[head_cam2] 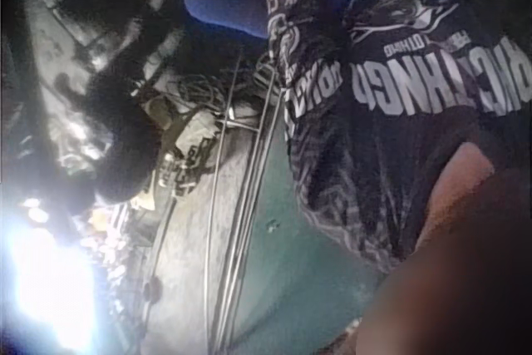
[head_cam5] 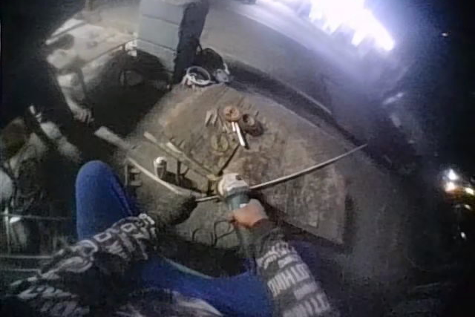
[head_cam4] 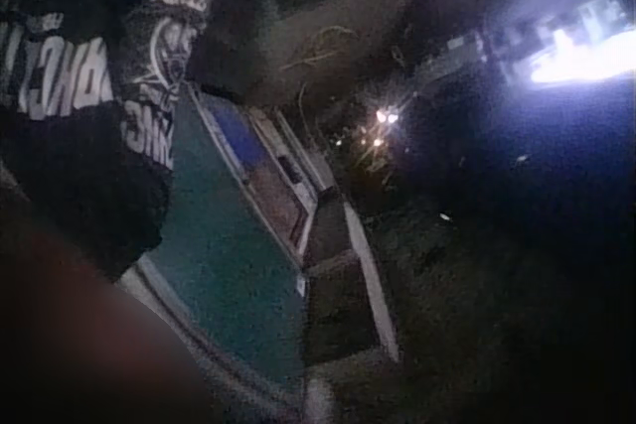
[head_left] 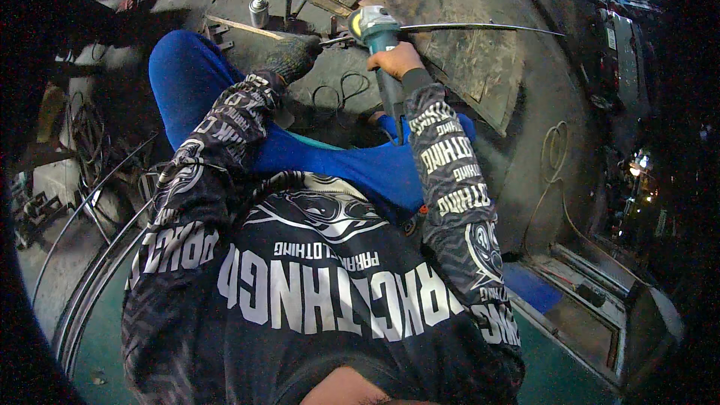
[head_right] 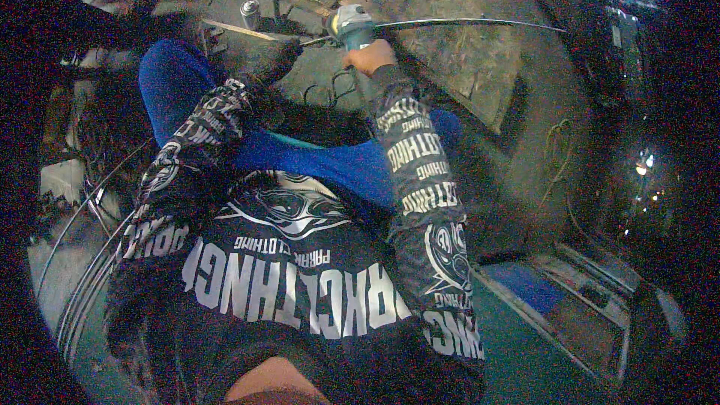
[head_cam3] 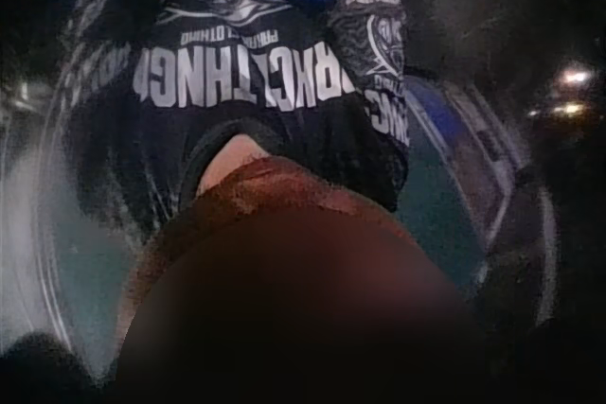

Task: The person sits on the floor and uses an angle grinder to smooth a long metal rod, holding it with the left hand and moving the grinder along its length. The person repeatedly repositions the rod and continues grinding different sections.

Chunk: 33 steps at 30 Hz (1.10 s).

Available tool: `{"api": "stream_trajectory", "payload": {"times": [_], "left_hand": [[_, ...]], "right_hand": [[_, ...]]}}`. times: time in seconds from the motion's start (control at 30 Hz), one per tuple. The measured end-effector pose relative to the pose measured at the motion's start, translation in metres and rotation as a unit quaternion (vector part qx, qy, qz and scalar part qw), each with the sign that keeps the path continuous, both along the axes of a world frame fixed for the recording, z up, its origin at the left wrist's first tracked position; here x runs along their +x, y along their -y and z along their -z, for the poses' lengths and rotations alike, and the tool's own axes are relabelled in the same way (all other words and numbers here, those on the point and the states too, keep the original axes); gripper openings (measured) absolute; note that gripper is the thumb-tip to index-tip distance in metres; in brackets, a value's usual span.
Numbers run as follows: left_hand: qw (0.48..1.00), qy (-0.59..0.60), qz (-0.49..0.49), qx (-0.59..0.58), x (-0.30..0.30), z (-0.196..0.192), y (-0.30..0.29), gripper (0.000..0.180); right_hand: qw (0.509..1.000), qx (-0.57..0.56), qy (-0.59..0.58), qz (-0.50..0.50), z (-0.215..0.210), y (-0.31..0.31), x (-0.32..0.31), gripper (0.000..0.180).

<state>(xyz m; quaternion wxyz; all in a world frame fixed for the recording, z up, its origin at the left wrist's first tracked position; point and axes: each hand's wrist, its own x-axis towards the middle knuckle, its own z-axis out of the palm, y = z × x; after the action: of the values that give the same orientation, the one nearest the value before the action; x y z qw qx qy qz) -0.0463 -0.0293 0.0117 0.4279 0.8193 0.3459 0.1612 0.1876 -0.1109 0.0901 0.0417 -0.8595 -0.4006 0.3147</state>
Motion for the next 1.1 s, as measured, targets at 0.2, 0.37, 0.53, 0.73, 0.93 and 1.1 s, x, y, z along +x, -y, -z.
{"api": "stream_trajectory", "payload": {"times": [0.2, 0.37, 0.53, 0.73, 0.93, 1.1], "left_hand": [[0.989, -0.115, -0.007, 0.098, 0.003, -0.004, 0.003, 0.017], [0.987, -0.124, -0.005, 0.100, 0.005, 0.003, 0.006, 0.015], [0.996, -0.057, -0.012, 0.068, 0.007, 0.012, -0.002, 0.017], [0.997, -0.060, -0.030, 0.036, 0.007, 0.031, -0.003, 0.017], [0.995, -0.068, -0.009, 0.071, 0.011, 0.044, -0.004, 0.021], [0.989, -0.097, -0.026, 0.112, 0.026, 0.033, -0.009, 0.021]], "right_hand": [[0.999, 0.004, 0.011, -0.037, -0.009, 0.011, -0.024, 0.072], [1.000, -0.008, 0.019, -0.002, -0.023, 0.017, -0.032, 0.071], [1.000, -0.010, 0.027, -0.002, -0.016, 0.007, -0.006, 0.073], [0.999, -0.013, 0.031, -0.013, 0.000, 0.016, 0.059, 0.071], [0.995, -0.085, 0.045, 0.009, -0.022, 0.028, 0.113, 0.042], [0.985, -0.121, 0.085, -0.094, -0.021, 0.013, 0.176, 0.029]]}}
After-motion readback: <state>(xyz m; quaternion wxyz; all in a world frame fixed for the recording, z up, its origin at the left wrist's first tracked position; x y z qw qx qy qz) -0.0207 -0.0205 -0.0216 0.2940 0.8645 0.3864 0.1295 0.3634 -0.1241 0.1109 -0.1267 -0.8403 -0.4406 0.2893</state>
